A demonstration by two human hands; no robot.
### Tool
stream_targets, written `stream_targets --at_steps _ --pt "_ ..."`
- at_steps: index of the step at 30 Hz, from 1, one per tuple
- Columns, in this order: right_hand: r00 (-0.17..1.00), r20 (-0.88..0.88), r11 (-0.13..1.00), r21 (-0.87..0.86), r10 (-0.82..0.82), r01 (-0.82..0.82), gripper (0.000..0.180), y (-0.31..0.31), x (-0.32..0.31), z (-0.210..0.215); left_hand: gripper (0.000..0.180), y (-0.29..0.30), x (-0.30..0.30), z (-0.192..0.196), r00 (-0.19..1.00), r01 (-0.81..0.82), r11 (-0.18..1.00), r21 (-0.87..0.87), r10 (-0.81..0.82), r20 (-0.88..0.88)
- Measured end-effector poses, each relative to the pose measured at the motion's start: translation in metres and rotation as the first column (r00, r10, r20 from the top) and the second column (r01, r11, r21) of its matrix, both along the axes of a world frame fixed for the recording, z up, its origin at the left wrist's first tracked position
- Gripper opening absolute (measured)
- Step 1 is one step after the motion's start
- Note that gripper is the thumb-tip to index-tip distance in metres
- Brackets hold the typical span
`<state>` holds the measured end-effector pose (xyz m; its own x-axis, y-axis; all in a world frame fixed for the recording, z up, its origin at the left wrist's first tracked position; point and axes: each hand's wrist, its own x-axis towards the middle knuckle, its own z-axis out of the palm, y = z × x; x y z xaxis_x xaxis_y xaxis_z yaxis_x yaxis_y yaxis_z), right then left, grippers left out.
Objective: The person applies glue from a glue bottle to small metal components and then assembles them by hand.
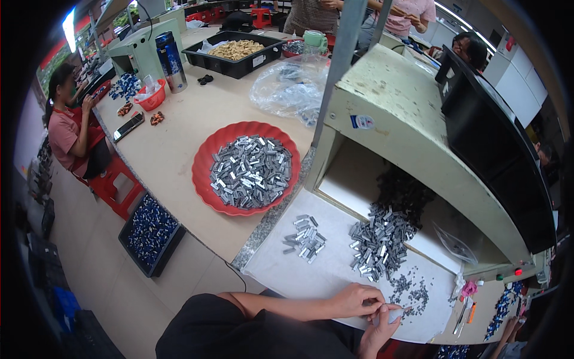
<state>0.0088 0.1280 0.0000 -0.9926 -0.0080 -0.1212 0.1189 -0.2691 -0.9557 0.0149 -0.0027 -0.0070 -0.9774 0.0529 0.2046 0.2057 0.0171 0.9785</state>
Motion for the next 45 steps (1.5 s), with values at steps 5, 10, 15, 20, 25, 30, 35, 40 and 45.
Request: stream_targets --at_steps 5,10,15,20,25,30,35,40,45 --pt "1.0 0.008 0.999 -0.034 0.026 -0.026 0.01 0.001 -0.002 0.005 0.012 -0.004 -0.001 0.004 0.997 0.023 1.0 0.005 -0.023 -0.069" --pt "0.998 -0.022 0.998 -0.018 0.065 -0.066 0.009 0.016 -0.002 0.01 0.011 -0.041 0.002 0.015 0.97 -0.23 0.882 -0.411 0.172 -0.174" --pt "0.991 -0.048 0.991 0.065 0.123 -0.119 0.008 0.023 -0.003 0.001 0.012 -0.101 0.002 0.019 0.854 -0.52 0.519 -0.678 0.3 -0.426" --pt "0.987 -0.066 0.954 0.273 0.144 -0.121 0.008 0.023 0.006 -0.006 0.017 -0.113 0.011 0.025 0.887 -0.439 0.382 -0.813 0.329 -0.324" --pt "0.973 -0.12 0.941 0.303 0.196 -0.152 0.008 0.025 0.011 -0.006 0.03 -0.101 0.001 0.029 0.914 -0.399 0.349 -0.848 0.228 -0.336" --pt "0.971 -0.141 0.906 0.407 0.191 -0.119 0.011 0.02 0.015 -0.001 0.034 -0.109 0.012 0.013 0.935 -0.349 0.28 -0.894 0.168 -0.312" --pt "0.979 -0.128 0.914 0.395 0.16 -0.098 0.008 0.015 0.013 0.002 0.036 -0.116 0.01 0.009 0.937 -0.346 0.314 -0.884 0.153 -0.313" --pt "0.97 -0.139 0.885 0.45 0.201 -0.119 0.009 0.017 0.01 -0.008 0.038 -0.118 0.011 0.003 0.945 -0.32 0.294 -0.9 0.163 -0.283" --pt "0.968 -0.154 0.873 0.476 0.198 -0.103 0.01 0.018 0.01 -0.01 0.038 -0.119 0.014 -0.009 0.926 -0.366 0.239 -0.9 0.19 -0.326"
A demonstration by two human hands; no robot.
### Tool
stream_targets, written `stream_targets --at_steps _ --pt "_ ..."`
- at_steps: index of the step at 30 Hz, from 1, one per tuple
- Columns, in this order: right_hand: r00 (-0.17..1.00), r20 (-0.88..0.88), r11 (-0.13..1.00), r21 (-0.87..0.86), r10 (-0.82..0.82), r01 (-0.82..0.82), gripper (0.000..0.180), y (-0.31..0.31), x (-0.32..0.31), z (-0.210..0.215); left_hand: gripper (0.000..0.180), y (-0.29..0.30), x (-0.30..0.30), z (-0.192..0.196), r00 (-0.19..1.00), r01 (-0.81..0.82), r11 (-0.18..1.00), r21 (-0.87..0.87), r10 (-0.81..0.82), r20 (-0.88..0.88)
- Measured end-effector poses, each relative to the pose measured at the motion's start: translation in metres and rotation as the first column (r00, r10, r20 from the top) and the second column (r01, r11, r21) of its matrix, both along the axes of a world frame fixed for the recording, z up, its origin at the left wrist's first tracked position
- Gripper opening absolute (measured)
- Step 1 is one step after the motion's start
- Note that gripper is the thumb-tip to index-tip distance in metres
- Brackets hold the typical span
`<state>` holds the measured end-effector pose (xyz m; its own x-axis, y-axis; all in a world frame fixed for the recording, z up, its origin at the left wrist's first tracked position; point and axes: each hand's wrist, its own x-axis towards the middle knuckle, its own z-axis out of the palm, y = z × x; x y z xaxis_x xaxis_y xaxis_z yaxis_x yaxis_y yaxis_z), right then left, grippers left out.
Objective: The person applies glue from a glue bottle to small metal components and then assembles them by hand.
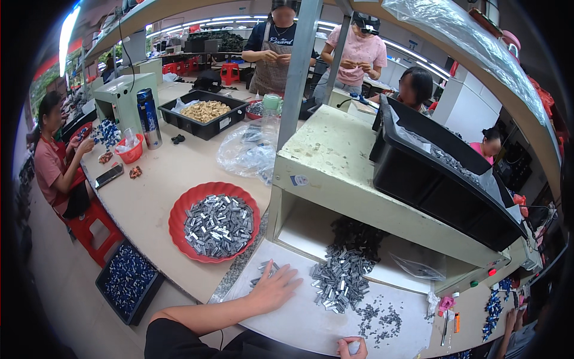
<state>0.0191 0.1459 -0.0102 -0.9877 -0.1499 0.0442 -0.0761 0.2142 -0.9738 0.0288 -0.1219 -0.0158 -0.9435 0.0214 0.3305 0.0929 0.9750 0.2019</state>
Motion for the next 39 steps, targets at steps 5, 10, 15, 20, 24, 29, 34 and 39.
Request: stream_targets --at_steps 5,10,15,20,24,29,34,39 --pt "0.996 0.092 0.997 -0.073 -0.011 0.018 0.009 -0.006 -0.001 0.008 0.039 -0.004 -0.001 -0.005 0.997 -0.078 0.993 -0.093 0.078 -0.005" --pt "0.999 -0.035 1.0 0.002 -0.026 0.026 0.008 -0.016 -0.001 0.029 0.036 -0.002 -0.004 0.008 0.988 -0.155 0.988 0.02 0.155 -0.026" --pt "0.997 0.054 0.998 -0.035 -0.054 0.056 0.007 -0.01 0.007 0.019 0.033 -0.007 -0.001 0.001 0.98 -0.183 0.983 0.003 0.183 -0.074" --pt "0.996 0.092 1.0 -0.004 0.021 -0.02 0.007 0.002 0.007 0.018 0.036 -0.003 0.005 0.007 0.969 -0.245 0.969 -0.018 0.244 -0.028" --pt "0.992 0.125 0.999 -0.053 -0.005 0.012 0.009 0.003 0.001 0.007 0.034 -0.006 -0.005 0.028 0.985 -0.157 0.984 0.08 0.161 -0.054" --pt "0.99 0.138 0.998 -0.065 0.008 0.001 0.008 0.0 -0.005 0.01 0.027 -0.016 -0.038 0.05 1.0 -0.015 0.972 0.236 0.019 -0.013" --pt "0.997 0.074 0.995 -0.093 0.029 -0.022 0.008 0.0 -0.008 0.004 0.019 -0.005 -0.071 0.039 0.998 -0.028 0.963 0.268 0.011 0.066" --pt "0.999 0.034 0.997 -0.067 0.039 -0.037 0.008 0.005 -0.001 0.0 0.018 -0.001 -0.08 0.024 0.998 -0.047 0.964 0.26 0.055 -0.024"
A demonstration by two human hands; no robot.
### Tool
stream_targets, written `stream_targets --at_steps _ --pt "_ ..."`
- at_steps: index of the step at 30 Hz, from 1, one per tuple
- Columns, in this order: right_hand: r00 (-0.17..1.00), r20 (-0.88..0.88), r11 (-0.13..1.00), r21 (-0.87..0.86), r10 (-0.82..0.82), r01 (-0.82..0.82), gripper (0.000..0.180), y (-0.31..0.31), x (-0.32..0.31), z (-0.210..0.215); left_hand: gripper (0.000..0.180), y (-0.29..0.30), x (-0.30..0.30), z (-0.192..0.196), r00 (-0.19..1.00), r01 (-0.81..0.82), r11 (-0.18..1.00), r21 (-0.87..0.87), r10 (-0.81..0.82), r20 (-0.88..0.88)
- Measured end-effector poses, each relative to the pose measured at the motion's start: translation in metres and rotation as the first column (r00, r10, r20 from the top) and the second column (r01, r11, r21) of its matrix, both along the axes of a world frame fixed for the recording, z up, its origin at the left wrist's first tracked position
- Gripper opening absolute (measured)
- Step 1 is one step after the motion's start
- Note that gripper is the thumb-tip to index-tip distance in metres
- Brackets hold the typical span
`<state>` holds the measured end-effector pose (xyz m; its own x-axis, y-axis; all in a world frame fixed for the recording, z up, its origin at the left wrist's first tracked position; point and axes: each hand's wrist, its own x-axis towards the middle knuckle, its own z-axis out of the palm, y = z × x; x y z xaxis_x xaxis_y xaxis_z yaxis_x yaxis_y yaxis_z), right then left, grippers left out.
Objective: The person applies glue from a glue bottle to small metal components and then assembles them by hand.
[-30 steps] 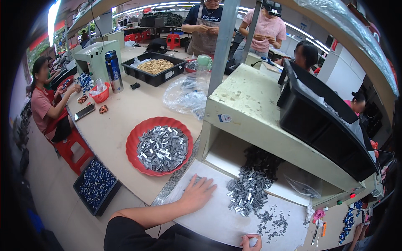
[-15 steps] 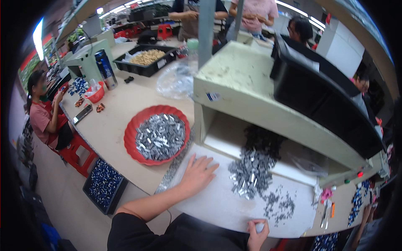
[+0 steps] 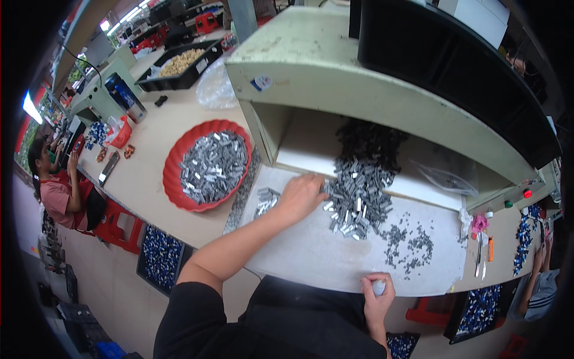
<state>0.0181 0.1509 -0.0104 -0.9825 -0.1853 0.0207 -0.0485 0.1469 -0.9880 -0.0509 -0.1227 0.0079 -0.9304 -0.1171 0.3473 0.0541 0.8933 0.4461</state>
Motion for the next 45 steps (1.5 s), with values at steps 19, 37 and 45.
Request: stream_targets --at_steps 19,37,45 --pt "0.998 0.059 1.0 0.005 0.025 -0.025 0.01 0.009 0.001 0.001 0.007 0.01 0.022 0.022 0.96 -0.057 0.985 0.161 0.01 0.281" --pt "0.996 -0.091 0.995 -0.098 -0.016 0.007 0.036 0.027 -0.011 0.036 0.015 0.11 0.047 -0.004 0.916 -0.025 0.07 0.997 -0.398 0.051" --pt "0.979 -0.11 0.893 -0.437 -0.17 0.106 0.025 0.027 -0.003 0.028 0.02 0.111 0.059 -0.009 0.94 0.113 0.246 0.963 -0.342 -0.023"
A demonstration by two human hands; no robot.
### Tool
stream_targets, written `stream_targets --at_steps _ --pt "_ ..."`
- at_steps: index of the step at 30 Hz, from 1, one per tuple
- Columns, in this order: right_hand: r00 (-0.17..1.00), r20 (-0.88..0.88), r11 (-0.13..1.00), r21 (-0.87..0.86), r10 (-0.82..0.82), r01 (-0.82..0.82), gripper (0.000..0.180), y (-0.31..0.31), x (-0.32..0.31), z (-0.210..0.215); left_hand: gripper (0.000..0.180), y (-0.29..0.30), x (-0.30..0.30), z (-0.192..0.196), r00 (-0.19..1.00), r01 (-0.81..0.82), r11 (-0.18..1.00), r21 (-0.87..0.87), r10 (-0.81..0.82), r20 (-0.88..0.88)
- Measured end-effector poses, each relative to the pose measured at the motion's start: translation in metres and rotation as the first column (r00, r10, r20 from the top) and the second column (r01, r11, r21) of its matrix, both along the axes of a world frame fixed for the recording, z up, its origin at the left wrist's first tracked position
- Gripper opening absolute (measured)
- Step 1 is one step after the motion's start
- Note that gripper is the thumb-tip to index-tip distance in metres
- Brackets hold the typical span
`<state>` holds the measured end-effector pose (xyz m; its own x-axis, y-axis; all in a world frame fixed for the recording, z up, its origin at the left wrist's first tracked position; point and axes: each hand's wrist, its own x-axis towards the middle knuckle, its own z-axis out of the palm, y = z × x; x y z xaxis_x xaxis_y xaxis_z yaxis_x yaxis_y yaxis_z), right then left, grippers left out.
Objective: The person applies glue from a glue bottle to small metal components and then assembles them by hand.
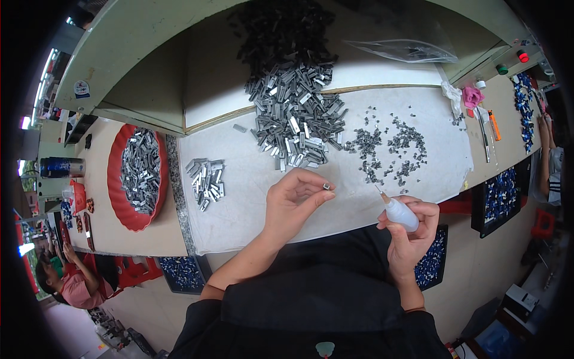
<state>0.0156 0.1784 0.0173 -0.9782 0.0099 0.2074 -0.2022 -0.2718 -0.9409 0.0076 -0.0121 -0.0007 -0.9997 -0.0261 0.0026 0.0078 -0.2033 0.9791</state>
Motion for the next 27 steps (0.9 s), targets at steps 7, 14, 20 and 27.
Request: stream_targets --at_steps 7,14,20,27 --pt "0.983 0.134 0.986 -0.093 -0.126 0.139 0.03 -0.003 -0.008 0.003 0.018 0.003 -0.01 -0.001 0.998 0.001 0.998 0.07 -0.006 0.063" --pt "0.989 -0.005 0.989 0.031 -0.146 0.147 0.032 -0.009 -0.003 0.008 0.021 -0.003 -0.001 0.007 0.991 -0.007 1.0 0.026 0.003 0.134" --pt "0.985 -0.032 0.985 -0.031 -0.172 0.171 0.037 -0.008 0.003 0.006 0.017 0.004 0.007 0.001 0.983 0.066 0.99 0.121 -0.085 0.161" --pt "0.975 -0.084 0.979 -0.029 -0.205 0.203 0.037 -0.007 0.005 0.007 0.017 0.016 0.003 0.006 0.995 0.086 0.993 0.081 -0.09 0.045"
